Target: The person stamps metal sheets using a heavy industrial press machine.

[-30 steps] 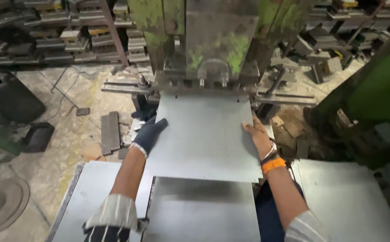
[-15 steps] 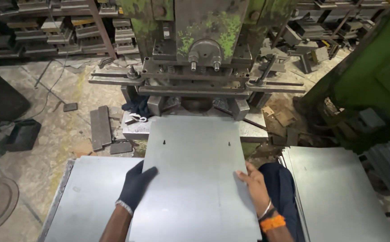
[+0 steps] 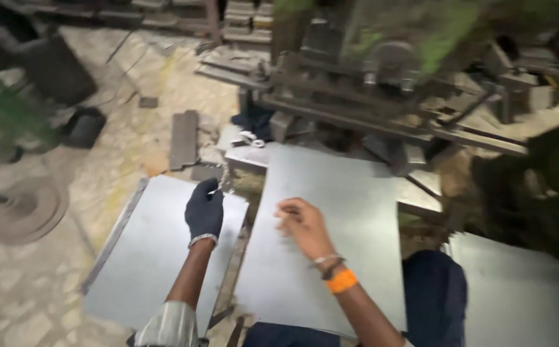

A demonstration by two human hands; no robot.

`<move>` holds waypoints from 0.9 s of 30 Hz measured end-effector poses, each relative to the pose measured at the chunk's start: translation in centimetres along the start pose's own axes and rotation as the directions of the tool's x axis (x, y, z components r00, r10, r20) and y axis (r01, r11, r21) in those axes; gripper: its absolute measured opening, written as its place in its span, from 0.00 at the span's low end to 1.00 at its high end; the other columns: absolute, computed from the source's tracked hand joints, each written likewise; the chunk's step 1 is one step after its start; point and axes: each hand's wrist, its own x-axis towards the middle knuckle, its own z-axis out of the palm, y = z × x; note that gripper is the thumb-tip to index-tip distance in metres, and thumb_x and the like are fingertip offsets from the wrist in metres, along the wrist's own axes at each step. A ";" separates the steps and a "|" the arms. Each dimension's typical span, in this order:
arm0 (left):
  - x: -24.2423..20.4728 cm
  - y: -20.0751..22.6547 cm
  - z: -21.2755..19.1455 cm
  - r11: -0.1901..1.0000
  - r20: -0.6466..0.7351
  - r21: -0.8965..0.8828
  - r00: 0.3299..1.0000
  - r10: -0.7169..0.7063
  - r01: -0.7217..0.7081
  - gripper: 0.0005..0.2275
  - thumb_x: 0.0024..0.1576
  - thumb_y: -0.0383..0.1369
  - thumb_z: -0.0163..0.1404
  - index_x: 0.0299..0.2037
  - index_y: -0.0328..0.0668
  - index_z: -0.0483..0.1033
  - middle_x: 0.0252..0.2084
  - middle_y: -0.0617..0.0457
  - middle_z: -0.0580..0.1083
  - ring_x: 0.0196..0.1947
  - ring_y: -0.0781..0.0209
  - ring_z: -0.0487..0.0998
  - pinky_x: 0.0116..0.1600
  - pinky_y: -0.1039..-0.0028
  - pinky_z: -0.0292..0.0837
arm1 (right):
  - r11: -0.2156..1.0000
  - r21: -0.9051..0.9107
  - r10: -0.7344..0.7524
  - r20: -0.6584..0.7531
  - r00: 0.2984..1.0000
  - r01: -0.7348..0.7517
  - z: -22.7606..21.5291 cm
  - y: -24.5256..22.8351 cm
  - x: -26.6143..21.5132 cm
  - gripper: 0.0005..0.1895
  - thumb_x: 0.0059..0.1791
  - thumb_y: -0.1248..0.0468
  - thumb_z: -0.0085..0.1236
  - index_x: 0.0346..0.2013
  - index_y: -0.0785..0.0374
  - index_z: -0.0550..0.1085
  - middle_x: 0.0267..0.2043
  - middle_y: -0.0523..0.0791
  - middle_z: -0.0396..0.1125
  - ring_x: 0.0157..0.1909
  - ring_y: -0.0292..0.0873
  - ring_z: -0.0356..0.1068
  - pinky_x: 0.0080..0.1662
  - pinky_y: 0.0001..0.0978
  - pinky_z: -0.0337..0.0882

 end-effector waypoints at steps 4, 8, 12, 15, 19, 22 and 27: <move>4.3 -3.1 -2.9 0.987 -0.119 0.157 0.991 0.059 -0.040 0.13 0.57 0.33 0.52 0.52 0.48 0.79 0.48 0.49 0.80 0.45 0.50 0.81 0.52 0.62 0.74 | 0.873 0.358 0.248 0.260 0.933 -0.332 11.5 5.8 5.3 0.20 0.50 0.68 0.52 0.57 0.65 0.67 0.50 0.51 0.71 0.45 0.44 0.76 0.44 0.37 0.78; 9.9 -4.4 -8.3 0.899 -0.290 0.371 0.890 0.352 -0.235 0.16 0.58 0.32 0.52 0.56 0.41 0.76 0.53 0.44 0.77 0.52 0.45 0.77 0.57 0.60 0.71 | 0.771 0.160 0.631 -0.056 0.774 -0.617 19.5 11.8 9.3 0.42 0.39 0.66 0.67 0.64 0.66 0.57 0.60 0.53 0.61 0.59 0.53 0.63 0.56 0.55 0.68; 10.7 -9.2 -11.6 0.825 -0.290 0.545 0.890 0.352 -0.149 0.21 0.60 0.34 0.51 0.63 0.35 0.72 0.62 0.39 0.73 0.64 0.39 0.70 0.69 0.52 0.61 | 0.692 0.216 0.720 -0.266 0.641 -0.688 23.6 20.5 10.2 0.36 0.36 0.64 0.64 0.55 0.80 0.67 0.55 0.62 0.69 0.56 0.60 0.72 0.59 0.47 0.70; 5.7 -15.0 -10.8 0.588 -0.224 0.808 0.901 0.371 -0.041 0.30 0.61 0.43 0.50 0.70 0.29 0.65 0.72 0.33 0.64 0.74 0.34 0.58 0.75 0.41 0.41 | 0.638 0.034 0.706 -0.427 0.566 -0.770 23.8 23.8 7.6 0.31 0.46 0.54 0.51 0.59 0.71 0.67 0.58 0.60 0.66 0.58 0.59 0.67 0.60 0.46 0.65; -3.3 -18.5 -7.6 0.450 -0.029 0.893 0.997 0.073 -0.007 0.36 0.59 0.57 0.42 0.71 0.37 0.60 0.75 0.35 0.56 0.75 0.34 0.51 0.72 0.35 0.30 | 0.462 0.045 0.781 -0.493 0.383 -0.886 26.1 26.2 6.1 0.35 0.42 0.58 0.42 0.61 0.73 0.55 0.62 0.59 0.53 0.63 0.54 0.56 0.64 0.37 0.55; -5.7 -18.1 -7.2 0.487 -0.016 0.873 0.999 0.047 -0.008 0.36 0.59 0.57 0.41 0.72 0.39 0.59 0.75 0.36 0.56 0.76 0.34 0.51 0.73 0.34 0.30 | 0.308 0.050 0.817 -0.526 0.237 -0.950 29.5 35.3 4.4 0.39 0.39 0.61 0.35 0.63 0.74 0.46 0.65 0.58 0.44 0.66 0.50 0.47 0.67 0.30 0.47; -3.3 -20.1 -8.7 0.514 -0.034 0.858 0.997 0.072 -0.007 0.37 0.60 0.58 0.41 0.72 0.37 0.59 0.75 0.35 0.57 0.75 0.32 0.51 0.72 0.33 0.32 | 0.111 0.039 0.838 -0.541 0.072 -0.993 29.9 35.4 4.7 0.44 0.35 0.66 0.26 0.65 0.76 0.33 0.69 0.57 0.32 0.70 0.46 0.35 0.71 0.20 0.37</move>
